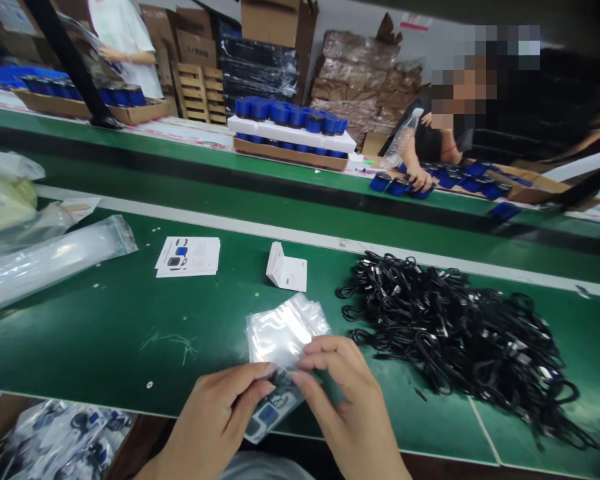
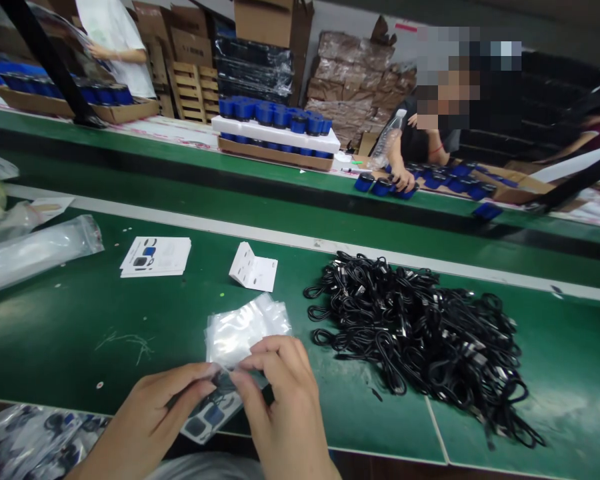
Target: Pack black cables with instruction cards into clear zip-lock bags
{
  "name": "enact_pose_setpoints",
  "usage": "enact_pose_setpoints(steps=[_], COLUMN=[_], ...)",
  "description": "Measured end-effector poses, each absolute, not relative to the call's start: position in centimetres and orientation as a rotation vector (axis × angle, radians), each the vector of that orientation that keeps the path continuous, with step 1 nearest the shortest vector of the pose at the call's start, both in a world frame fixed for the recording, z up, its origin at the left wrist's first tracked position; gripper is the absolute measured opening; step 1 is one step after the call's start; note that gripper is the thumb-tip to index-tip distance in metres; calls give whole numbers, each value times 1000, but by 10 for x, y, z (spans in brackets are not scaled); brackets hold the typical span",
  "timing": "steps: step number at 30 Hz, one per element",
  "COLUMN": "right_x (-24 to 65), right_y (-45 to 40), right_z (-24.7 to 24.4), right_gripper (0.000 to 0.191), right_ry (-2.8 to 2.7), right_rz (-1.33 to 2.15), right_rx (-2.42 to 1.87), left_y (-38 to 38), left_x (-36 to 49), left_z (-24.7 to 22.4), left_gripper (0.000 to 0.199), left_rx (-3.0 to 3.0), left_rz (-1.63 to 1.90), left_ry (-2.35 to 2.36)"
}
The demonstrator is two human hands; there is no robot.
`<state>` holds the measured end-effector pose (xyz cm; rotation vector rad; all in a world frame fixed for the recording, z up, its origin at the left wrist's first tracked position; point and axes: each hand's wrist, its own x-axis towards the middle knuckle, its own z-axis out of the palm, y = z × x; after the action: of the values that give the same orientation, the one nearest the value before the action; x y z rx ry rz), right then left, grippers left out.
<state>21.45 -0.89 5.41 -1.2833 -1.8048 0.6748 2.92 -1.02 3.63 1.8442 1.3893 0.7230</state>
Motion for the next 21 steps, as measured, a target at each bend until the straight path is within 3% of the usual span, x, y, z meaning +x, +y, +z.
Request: enact_pose_setpoints(steps=[4,11,15,21], right_x=[219,220,227,228], right_y=[-5,-3,1,6], right_z=[57,59,63,57], right_gripper=[12,8,24,13], right_ry=[-1773,-1644,-1685,-1787], right_rz=[1047,1218,1487,1462], right_rx=[-1306,-1238,-1076,-1180], left_y=[-7,-5,-5,-5], left_x=[28,31,30,29], left_z=[36,41,39,37], left_gripper=[23,43,42,42], left_rx=[1840,1707,1695,1748], left_rz=[722,554,535,474], left_ry=[1300,1272,1298,1288])
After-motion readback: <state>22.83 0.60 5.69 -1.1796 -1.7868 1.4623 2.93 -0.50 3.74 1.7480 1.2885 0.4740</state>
